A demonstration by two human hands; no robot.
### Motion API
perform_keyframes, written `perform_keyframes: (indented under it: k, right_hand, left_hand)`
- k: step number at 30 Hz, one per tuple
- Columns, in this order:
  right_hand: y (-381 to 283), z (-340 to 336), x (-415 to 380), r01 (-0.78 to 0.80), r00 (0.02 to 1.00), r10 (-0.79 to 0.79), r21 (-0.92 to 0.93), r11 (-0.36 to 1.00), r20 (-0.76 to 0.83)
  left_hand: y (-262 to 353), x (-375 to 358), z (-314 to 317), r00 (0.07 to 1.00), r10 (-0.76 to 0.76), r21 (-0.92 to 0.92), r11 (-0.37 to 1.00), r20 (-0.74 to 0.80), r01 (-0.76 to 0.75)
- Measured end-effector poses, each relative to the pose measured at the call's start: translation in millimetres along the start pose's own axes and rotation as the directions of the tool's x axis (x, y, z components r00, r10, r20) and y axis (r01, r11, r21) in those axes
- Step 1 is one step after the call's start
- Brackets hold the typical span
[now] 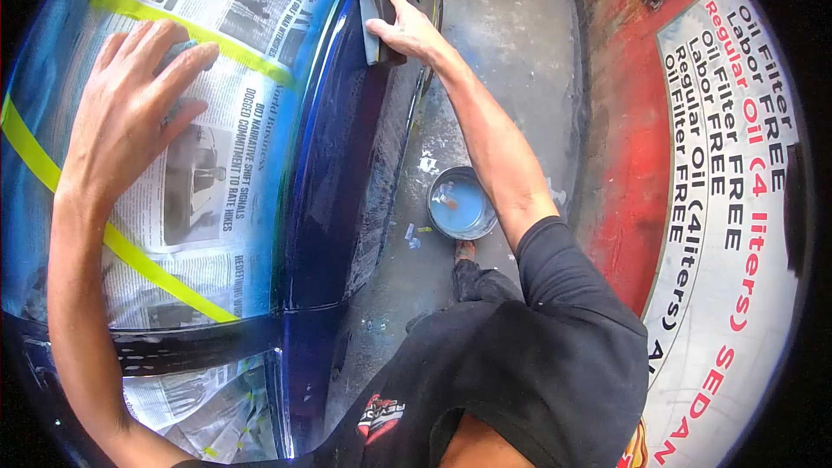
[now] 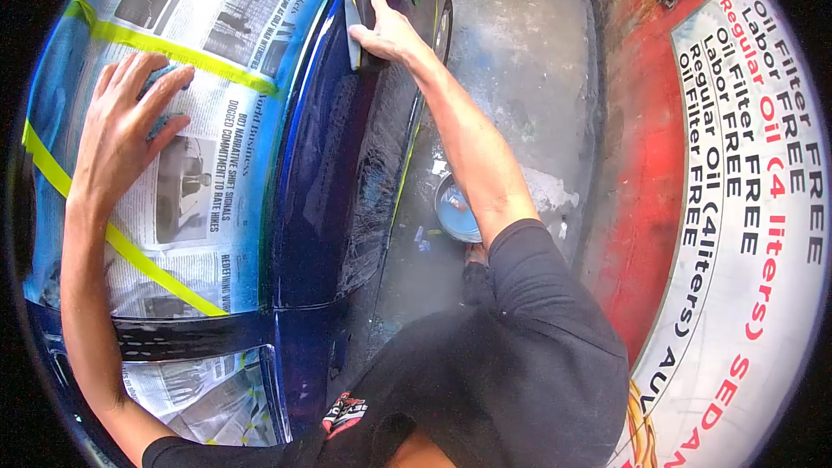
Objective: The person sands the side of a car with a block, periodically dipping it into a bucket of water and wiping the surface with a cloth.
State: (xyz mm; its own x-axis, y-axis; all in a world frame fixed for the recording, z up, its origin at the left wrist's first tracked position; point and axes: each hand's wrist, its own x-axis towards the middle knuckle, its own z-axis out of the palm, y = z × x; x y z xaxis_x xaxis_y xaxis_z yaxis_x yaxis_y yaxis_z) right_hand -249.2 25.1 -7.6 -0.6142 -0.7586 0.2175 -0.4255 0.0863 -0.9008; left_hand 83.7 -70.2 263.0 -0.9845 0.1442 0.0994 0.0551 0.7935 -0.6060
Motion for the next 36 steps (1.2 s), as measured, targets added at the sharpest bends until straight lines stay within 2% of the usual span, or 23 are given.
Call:
perform_keyframes:
  k: [2, 3, 6, 10, 13, 16, 17, 19, 22, 23, 27, 28, 29, 31, 33, 36]
  right_hand:
    - [-8.1, 8.1, -7.6, 0.006, 0.998, -0.003, 0.044, 0.999, -0.059]
    - [-14.3, 21.3, -13.4, 0.011, 0.979, -0.016, -0.027, 1.000, -0.203]
    - [-13.8, 44.7, -14.9, -0.066, 0.931, 0.041, -0.056, 0.996, -0.363]
    - [-34.6, 62.3, -50.2, -0.147, 0.892, 0.171, 0.089, 0.985, -0.418]
    - [-45.9, 97.0, -119.0, -0.063, 0.895, 0.134, 0.178, 0.982, -0.426]
    - [-42.1, 95.2, -91.4, -0.053, 0.864, 0.136, 0.183, 0.982, -0.484]
    - [-40.3, 86.8, -58.9, -0.002, 0.851, 0.106, 0.200, 0.980, -0.515]
    - [-52.6, 59.0, -21.6, -0.193, 0.880, 0.198, 0.056, 0.980, -0.431]
    - [-38.6, 58.0, -27.0, -0.074, 0.883, 0.100, 0.074, 0.995, -0.459]
    - [-34.6, 64.2, -43.1, -0.111, 0.896, 0.146, 0.107, 0.988, -0.418]
    - [-41.5, 91.9, -126.4, -0.058, 0.920, 0.096, 0.111, 0.992, -0.381]
    - [-40.2, 93.2, -106.3, 0.063, 0.876, -0.042, 0.027, 0.998, -0.480]
    - [-38.7, 84.4, -78.1, 0.002, 0.898, 0.081, 0.189, 0.982, -0.433]
    - [-42.4, 63.9, -19.6, -0.149, 0.872, 0.155, 0.050, 0.988, -0.465]
    - [-49.5, 50.7, -12.2, -0.207, 0.887, 0.212, 0.058, 0.977, -0.411]
    - [-34.3, 74.9, -49.6, -0.093, 0.896, 0.129, 0.103, 0.990, -0.424]
  left_hand:
    - [-1.9, -2.6, 3.2, 1.000, 0.008, 0.002, 1.000, -0.005, -0.008]
    - [-2.2, -3.2, 4.6, 1.000, 0.012, -0.003, 1.000, -0.008, -0.012]
    - [-3.5, -0.6, 3.9, 0.999, 0.030, -0.003, 1.000, -0.011, -0.030]
    - [-2.7, 1.7, -2.1, 0.999, 0.029, -0.008, 1.000, 0.017, -0.028]
    - [-3.0, -1.1, 3.4, 1.000, 0.007, 0.001, 1.000, 0.014, -0.007]
    - [-4.0, -3.8, 7.2, 1.000, 0.012, 0.008, 1.000, 0.020, -0.012]
    - [-3.2, -2.4, 5.9, 1.000, 0.010, 0.006, 1.000, 0.027, -0.010]
    - [-4.6, -3.7, 5.7, 1.000, -0.008, 0.009, 1.000, 0.022, 0.008]
    - [0.1, -3.3, 10.0, 1.000, -0.028, 0.018, 0.999, -0.007, 0.028]
    - [1.5, -2.7, 10.2, 0.999, -0.035, 0.028, 0.999, -0.017, 0.035]
    - [3.7, -3.7, 12.8, 0.998, -0.054, 0.019, 0.998, -0.010, 0.054]
    - [2.5, -3.6, 13.2, 0.999, -0.052, 0.017, 0.998, -0.011, 0.052]
    - [1.1, -3.4, 13.5, 0.999, -0.050, 0.015, 0.999, -0.012, 0.050]
    - [0.3, -2.7, 11.2, 1.000, -0.018, 0.022, 1.000, -0.018, 0.018]
    - [3.0, -2.5, 10.6, 0.998, -0.059, 0.007, 0.998, 0.004, 0.059]
    - [3.9, -0.3, 7.5, 0.998, -0.065, 0.007, 0.998, -0.018, 0.065]
